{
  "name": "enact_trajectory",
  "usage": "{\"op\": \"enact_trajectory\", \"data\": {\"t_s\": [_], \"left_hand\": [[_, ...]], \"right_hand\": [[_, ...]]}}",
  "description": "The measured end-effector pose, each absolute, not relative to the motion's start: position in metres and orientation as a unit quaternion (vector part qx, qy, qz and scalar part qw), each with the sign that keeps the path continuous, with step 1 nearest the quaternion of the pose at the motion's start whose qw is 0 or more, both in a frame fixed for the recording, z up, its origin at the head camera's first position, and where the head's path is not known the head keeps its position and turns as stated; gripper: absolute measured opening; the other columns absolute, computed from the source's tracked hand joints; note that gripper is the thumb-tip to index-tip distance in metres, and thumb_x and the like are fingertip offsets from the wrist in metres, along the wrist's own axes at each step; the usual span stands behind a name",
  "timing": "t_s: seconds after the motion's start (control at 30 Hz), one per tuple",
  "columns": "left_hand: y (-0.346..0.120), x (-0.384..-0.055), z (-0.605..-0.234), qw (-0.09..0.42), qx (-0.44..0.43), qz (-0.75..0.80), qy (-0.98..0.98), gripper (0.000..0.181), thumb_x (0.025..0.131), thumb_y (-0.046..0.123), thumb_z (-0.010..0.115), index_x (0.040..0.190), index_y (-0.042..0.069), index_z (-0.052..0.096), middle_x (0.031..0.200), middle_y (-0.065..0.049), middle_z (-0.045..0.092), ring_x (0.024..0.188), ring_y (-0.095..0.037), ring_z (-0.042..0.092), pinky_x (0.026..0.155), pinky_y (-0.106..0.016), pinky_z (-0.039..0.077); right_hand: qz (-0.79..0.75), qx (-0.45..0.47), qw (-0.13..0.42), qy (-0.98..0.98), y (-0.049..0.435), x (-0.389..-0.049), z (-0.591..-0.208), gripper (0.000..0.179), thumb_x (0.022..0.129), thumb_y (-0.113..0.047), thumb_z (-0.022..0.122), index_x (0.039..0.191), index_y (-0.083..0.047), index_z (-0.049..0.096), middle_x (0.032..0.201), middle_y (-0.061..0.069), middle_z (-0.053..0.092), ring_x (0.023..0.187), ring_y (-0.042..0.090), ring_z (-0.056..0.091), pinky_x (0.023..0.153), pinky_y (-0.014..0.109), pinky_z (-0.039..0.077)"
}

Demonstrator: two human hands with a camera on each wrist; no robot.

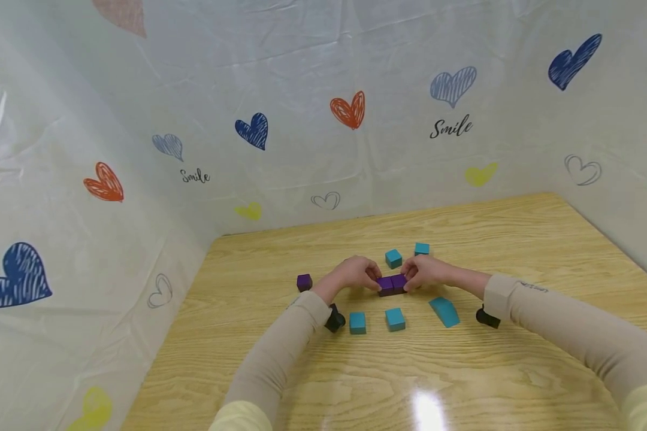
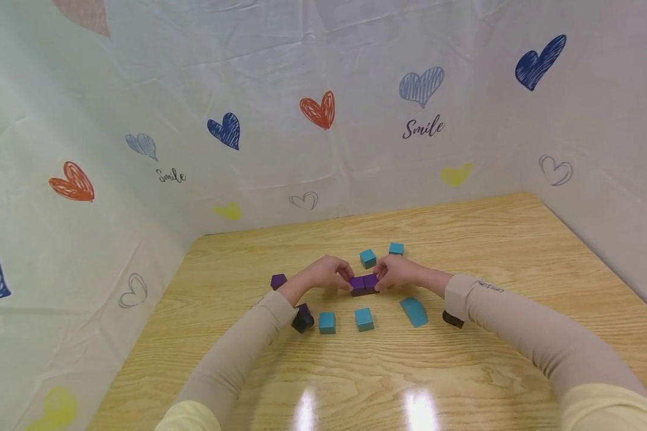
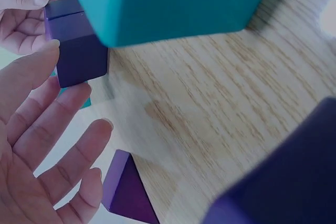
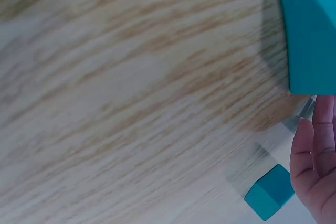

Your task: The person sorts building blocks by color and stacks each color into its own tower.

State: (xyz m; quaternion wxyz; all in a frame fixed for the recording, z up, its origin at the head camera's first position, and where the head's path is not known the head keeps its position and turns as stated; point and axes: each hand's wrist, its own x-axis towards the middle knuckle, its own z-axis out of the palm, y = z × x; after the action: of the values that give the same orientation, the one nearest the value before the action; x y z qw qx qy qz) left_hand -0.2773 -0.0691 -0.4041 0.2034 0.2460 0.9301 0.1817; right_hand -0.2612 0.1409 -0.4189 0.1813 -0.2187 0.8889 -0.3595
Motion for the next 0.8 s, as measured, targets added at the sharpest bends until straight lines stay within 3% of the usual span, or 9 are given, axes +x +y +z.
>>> {"op": "enact_trajectory", "data": {"t_s": [0.27,0.47,0.73,0.8], "left_hand": [[-0.068,-0.276,-0.403,0.201,0.246,0.186,0.93,0.022,0.078,0.024,0.074,0.096,0.015,0.068,0.089,0.004,0.066,0.081,-0.008,0.057,0.077,-0.022,0.044],[-0.073,-0.275,-0.395,0.205,0.248,0.195,0.927,0.034,0.08,0.028,0.071,0.109,0.012,0.065,0.1,0.001,0.067,0.091,-0.011,0.06,0.08,-0.024,0.046],[-0.092,-0.287,-0.379,0.102,0.199,0.176,0.959,0.032,0.086,0.017,0.064,0.116,0.008,0.061,0.11,-0.007,0.064,0.102,-0.021,0.058,0.086,-0.032,0.045],[-0.096,-0.289,-0.379,0.098,0.189,0.155,0.965,0.033,0.085,0.014,0.065,0.117,0.008,0.061,0.113,-0.008,0.062,0.105,-0.022,0.057,0.088,-0.032,0.045]], "right_hand": [[-0.368,-0.212,0.176,0.888,0.141,-0.258,-0.419,0.031,0.074,-0.009,0.074,0.096,0.007,0.06,0.084,0.011,0.064,0.077,0.016,0.058,0.066,0.025,0.048],[-0.367,-0.201,0.184,0.889,0.14,-0.256,-0.418,0.034,0.074,-0.011,0.075,0.099,0.007,0.059,0.085,0.01,0.064,0.076,0.014,0.057,0.066,0.024,0.047],[-0.407,-0.225,0.2,0.862,0.15,-0.264,-0.428,0.04,0.073,-0.022,0.077,0.098,0.003,0.059,0.086,0.009,0.062,0.078,0.017,0.058,0.065,0.025,0.048],[-0.411,-0.233,0.204,0.858,0.152,-0.266,-0.429,0.042,0.072,-0.026,0.078,0.097,0.002,0.059,0.085,0.009,0.062,0.077,0.016,0.058,0.065,0.025,0.048]]}}
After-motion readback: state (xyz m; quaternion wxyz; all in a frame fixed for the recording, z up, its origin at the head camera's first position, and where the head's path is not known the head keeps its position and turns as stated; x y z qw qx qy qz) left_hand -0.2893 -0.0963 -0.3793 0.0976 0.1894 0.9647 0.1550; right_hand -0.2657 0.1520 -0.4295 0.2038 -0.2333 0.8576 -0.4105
